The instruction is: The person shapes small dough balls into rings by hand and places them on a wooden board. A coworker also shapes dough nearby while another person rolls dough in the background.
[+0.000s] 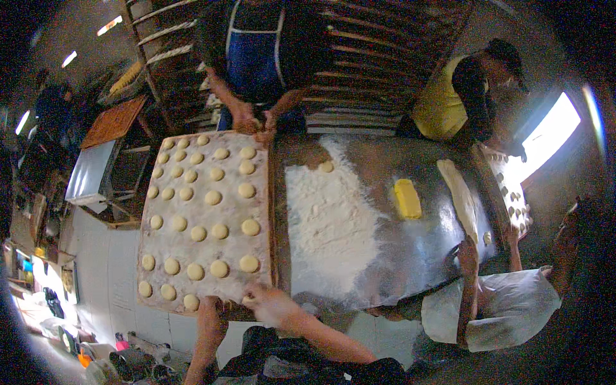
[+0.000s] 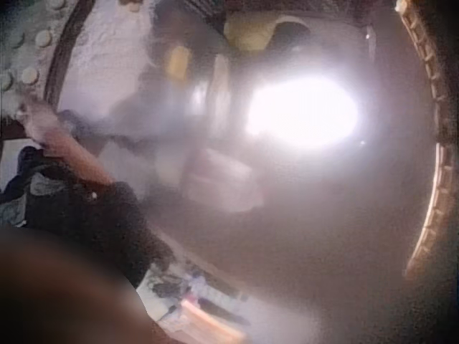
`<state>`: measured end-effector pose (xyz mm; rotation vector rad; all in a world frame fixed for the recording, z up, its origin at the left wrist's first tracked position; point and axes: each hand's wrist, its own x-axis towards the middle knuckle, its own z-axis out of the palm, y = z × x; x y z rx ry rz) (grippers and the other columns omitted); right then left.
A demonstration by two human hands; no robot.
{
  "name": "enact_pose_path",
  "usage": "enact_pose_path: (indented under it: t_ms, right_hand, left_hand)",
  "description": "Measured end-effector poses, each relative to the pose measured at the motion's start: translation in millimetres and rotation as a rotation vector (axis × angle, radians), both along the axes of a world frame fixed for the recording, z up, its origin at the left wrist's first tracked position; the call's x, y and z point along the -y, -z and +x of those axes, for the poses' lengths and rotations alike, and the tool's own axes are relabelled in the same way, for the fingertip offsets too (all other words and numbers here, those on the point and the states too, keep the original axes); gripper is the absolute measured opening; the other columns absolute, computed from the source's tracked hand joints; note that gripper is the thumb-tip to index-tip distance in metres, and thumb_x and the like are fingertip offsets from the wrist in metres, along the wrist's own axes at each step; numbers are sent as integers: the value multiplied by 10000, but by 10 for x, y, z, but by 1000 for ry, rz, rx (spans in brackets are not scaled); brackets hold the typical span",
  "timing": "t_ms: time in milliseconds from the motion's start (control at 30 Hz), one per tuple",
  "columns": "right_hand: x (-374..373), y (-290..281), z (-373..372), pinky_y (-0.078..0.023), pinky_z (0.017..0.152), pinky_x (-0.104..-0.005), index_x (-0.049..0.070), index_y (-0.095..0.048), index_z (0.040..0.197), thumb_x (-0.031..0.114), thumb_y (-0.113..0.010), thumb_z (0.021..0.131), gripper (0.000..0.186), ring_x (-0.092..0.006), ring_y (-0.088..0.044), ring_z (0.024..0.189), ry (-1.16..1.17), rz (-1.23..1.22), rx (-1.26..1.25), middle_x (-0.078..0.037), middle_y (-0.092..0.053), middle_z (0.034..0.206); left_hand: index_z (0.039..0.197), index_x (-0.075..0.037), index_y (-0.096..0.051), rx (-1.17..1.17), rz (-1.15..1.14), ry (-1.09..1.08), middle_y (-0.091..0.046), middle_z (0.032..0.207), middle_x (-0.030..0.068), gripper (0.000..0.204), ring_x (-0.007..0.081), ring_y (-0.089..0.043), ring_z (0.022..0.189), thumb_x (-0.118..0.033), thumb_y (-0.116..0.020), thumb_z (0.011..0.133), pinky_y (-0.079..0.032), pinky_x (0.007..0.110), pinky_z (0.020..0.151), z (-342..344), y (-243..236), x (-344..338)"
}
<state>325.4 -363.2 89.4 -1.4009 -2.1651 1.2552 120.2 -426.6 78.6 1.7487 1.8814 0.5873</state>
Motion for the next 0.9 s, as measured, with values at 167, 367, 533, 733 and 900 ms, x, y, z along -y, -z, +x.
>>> enact_pose_path:
  t_ms: [167, 367, 533, 733, 900]
  right_hand:
    - [-649, 120, 1570, -489, 948, -421, 157, -620, 1236, 335, -688, 874, 409, -342, -622, 1106, 455, -140, 34, -81, -705, 1081]
    - [-1298, 648, 2462, -424, 976, -487, 135, -659, 1145, 329, -686, 835, 367, -311, -544, 1147, 421, 356, 587, -111, -694, 1039]
    - [-1320, 718, 2578, -466, 896, -504, 111, -657, 1045, 304, -693, 828, 292, -354, -599, 1057, 327, 393, 492, -155, -690, 1028]
    - [-1167, 356, 2530, -554, 721, -353, 36, -557, 1100, 91, -729, 845, 312, -235, -688, 876, 387, -253, -522, -149, -679, 930]
    - [-1068, 158, 2472, -540, 733, -318, 46, -508, 1139, 47, -754, 801, 418, -182, -646, 850, 269, -130, -534, -86, -627, 944]
  left_hand:
    - [1092, -22, -568, 212, 83, 183, -612, 930, 204, 254, 403, -617, 873, -125, -680, 888, -488, 468, 734, 885, -103, -497]
    - [1131, -58, -603, 150, 289, 471, -608, 992, 196, 306, 392, -612, 936, -52, -656, 830, -507, 456, 810, 2323, 382, -1761]
    - [1155, -80, -594, -61, 397, 238, -617, 929, 197, 439, 407, -574, 975, -28, -692, 730, -493, 448, 863, 2600, 489, -1808]
    - [1144, -21, -646, 373, -33, 20, -713, 888, 180, 379, 329, -698, 809, -301, -715, 899, -548, 392, 742, 2680, 57, -1440]
    - [1062, -8, -711, 587, -55, -55, -735, 922, 139, 360, 199, -709, 823, -313, -752, 875, -545, 303, 748, 2764, -382, -1264]
